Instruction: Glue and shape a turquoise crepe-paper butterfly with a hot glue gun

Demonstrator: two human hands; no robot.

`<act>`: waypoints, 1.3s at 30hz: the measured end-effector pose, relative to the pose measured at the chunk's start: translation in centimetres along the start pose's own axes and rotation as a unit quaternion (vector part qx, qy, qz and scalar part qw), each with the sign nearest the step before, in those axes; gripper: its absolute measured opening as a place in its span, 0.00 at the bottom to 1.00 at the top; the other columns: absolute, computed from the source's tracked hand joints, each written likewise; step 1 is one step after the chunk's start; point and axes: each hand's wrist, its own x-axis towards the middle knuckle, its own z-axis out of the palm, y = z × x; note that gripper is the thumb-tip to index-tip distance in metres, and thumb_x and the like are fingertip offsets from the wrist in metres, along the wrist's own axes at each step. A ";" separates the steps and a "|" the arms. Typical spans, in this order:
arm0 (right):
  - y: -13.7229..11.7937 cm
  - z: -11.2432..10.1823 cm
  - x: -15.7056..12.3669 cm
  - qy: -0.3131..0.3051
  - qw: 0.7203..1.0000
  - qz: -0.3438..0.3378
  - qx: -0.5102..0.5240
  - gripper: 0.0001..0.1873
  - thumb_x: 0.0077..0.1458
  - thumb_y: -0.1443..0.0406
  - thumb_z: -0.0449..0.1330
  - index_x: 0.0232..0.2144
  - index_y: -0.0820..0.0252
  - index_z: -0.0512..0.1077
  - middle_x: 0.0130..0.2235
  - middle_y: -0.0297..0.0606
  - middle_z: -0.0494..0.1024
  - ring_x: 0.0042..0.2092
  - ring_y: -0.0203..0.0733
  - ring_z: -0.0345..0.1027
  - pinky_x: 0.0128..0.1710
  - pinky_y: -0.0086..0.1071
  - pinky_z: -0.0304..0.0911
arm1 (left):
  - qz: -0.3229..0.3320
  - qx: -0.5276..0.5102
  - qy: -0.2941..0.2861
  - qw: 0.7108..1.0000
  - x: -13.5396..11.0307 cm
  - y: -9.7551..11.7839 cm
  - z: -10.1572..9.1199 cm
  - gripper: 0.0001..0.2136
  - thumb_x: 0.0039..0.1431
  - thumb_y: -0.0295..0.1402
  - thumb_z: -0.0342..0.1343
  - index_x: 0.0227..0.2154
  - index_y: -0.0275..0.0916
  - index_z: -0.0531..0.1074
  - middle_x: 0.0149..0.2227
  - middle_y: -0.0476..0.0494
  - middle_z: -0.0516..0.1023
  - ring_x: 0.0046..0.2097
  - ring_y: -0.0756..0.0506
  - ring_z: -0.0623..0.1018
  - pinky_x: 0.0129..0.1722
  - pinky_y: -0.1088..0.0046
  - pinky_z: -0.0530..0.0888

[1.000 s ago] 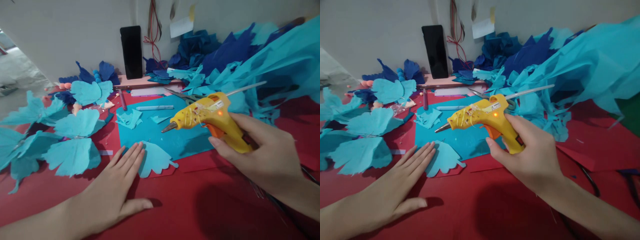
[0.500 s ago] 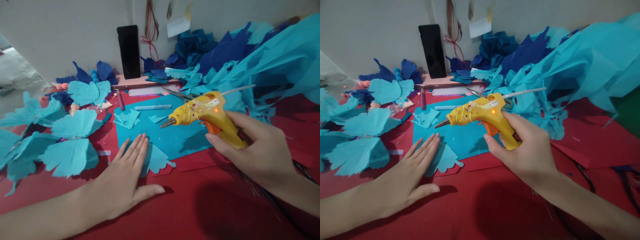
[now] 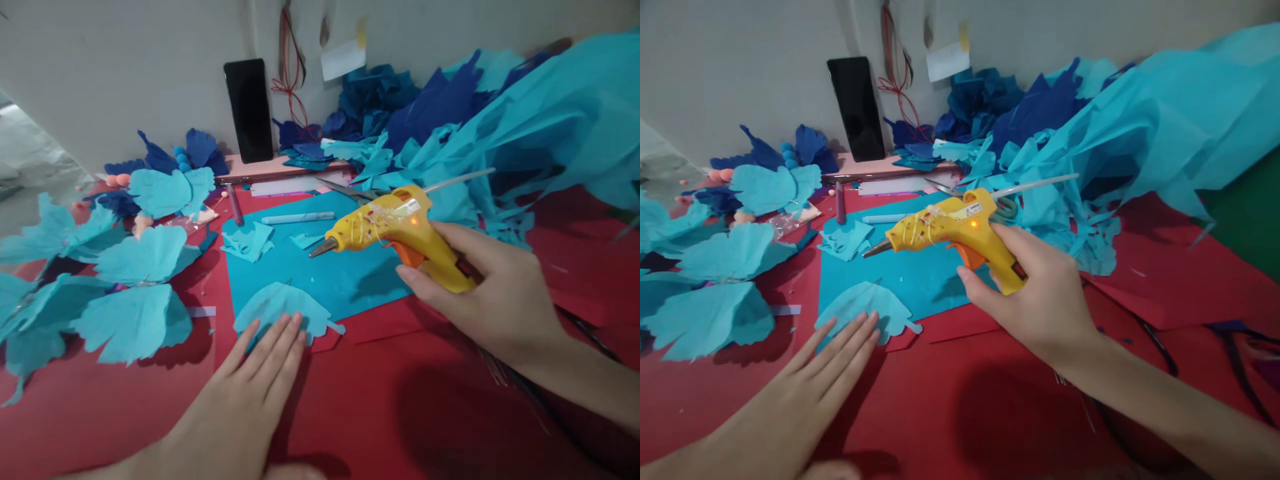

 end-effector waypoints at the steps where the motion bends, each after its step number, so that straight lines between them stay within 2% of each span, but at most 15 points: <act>1: 0.0 0.0 0.1 0.005 1.000 0.000 -0.001 0.20 0.48 0.54 0.53 0.32 0.67 0.70 0.23 0.37 0.70 0.21 0.34 0.57 0.17 0.29 0.53 | 0.005 -0.001 0.004 1.000 -0.3 0.2 -0.2 0.44 0.56 0.55 0.43 0.60 0.27 0.28 0.57 0.32 0.59 0.57 0.39 0.66 0.52 0.65 0.67; 4: 0.0 0.0 0.4 -0.011 1.000 0.015 -0.009 0.21 0.48 0.52 0.51 0.29 0.65 0.70 0.22 0.37 0.70 0.21 0.35 0.59 0.19 0.29 0.53 | 0.001 -0.012 -0.010 1.000 -0.8 0.2 -0.5 0.43 0.56 0.54 0.44 0.60 0.27 0.29 0.58 0.32 0.57 0.56 0.38 0.67 0.50 0.65 0.69; 7: 0.0 -0.1 0.9 -0.059 0.996 0.059 -0.025 0.27 0.45 0.45 0.48 0.27 0.64 0.70 0.21 0.38 0.70 0.21 0.37 0.60 0.18 0.30 0.52 | -0.007 -0.047 -0.061 0.997 -0.6 -0.3 -0.6 0.37 0.57 0.54 0.43 0.60 0.32 0.42 0.59 0.36 0.54 0.57 0.38 0.66 0.50 0.65 0.69; 9: 0.2 -0.2 1.2 -0.082 0.993 0.079 -0.036 0.31 0.43 0.41 0.47 0.26 0.63 0.69 0.20 0.39 0.70 0.20 0.37 0.60 0.17 0.30 0.51 | -0.020 -0.074 -0.087 0.993 -0.4 -0.8 -0.7 0.35 0.56 0.54 0.42 0.60 0.35 0.47 0.59 0.39 0.54 0.57 0.39 0.65 0.51 0.65 0.69; 13: 0.7 -0.3 1.5 -0.121 0.987 0.096 -0.051 0.29 0.44 0.42 0.47 0.24 0.61 0.69 0.20 0.39 0.70 0.19 0.37 0.59 0.17 0.31 0.51 | -0.017 -0.079 -0.062 0.995 -0.4 -1.6 -1.0 0.35 0.58 0.51 0.44 0.61 0.40 0.36 0.60 0.42 0.54 0.58 0.40 0.64 0.51 0.65 0.69; 17: 1.5 0.1 1.3 -0.164 0.977 0.109 -0.078 0.18 0.44 0.50 0.53 0.25 0.59 0.69 0.20 0.39 0.72 0.20 0.40 0.62 0.19 0.32 0.53 | 0.007 -0.036 -0.037 0.999 -0.8 -2.1 -0.6 0.39 0.58 0.51 0.44 0.61 0.39 0.29 0.60 0.41 0.54 0.58 0.39 0.64 0.52 0.62 0.67; 23: 2.5 1.0 0.6 -0.187 0.972 0.097 -0.109 0.13 0.44 0.53 0.55 0.24 0.56 0.67 0.25 0.39 0.75 0.25 0.44 0.67 0.23 0.33 0.58 | 0.012 -0.020 -0.053 0.998 -1.2 -2.2 0.0 0.41 0.56 0.55 0.42 0.61 0.38 0.29 0.60 0.41 0.54 0.59 0.39 0.61 0.56 0.60 0.61; 30: 2.7 1.5 -0.4 -0.199 0.966 0.076 -0.145 0.16 0.47 0.51 0.53 0.25 0.58 0.65 0.25 0.38 0.73 0.26 0.44 0.67 0.21 0.33 0.56 | 0.012 -0.013 -0.047 0.999 -1.4 -2.5 -0.2 0.40 0.55 0.57 0.40 0.62 0.37 0.32 0.60 0.40 0.55 0.60 0.40 0.61 0.55 0.61 0.62; 35: 1.8 0.3 -0.4 -0.193 0.947 0.033 -0.253 0.25 0.46 0.43 0.49 0.24 0.58 0.66 0.26 0.43 0.72 0.24 0.46 0.65 0.16 0.31 0.45 | -0.029 -0.007 -0.032 0.999 -1.8 -2.5 0.3 0.39 0.54 0.57 0.42 0.62 0.41 0.35 0.61 0.39 0.52 0.61 0.35 0.58 0.55 0.55 0.61; 37: 0.9 -0.4 0.2 -0.184 0.939 0.016 -0.290 0.24 0.47 0.45 0.50 0.27 0.60 0.68 0.28 0.44 0.73 0.27 0.47 0.66 0.16 0.31 0.44 | -0.032 -0.015 -0.042 0.998 -1.9 -2.4 0.4 0.38 0.55 0.55 0.42 0.61 0.42 0.34 0.61 0.41 0.54 0.61 0.36 0.59 0.55 0.56 0.61; 39: 0.0 -0.9 1.2 -0.191 0.947 0.025 -0.257 0.21 0.48 0.49 0.53 0.31 0.61 0.70 0.31 0.43 0.74 0.29 0.47 0.67 0.17 0.30 0.47 | -0.030 -0.016 -0.041 0.999 -1.9 -2.4 0.5 0.39 0.56 0.55 0.42 0.61 0.40 0.32 0.61 0.40 0.54 0.60 0.37 0.59 0.55 0.57 0.61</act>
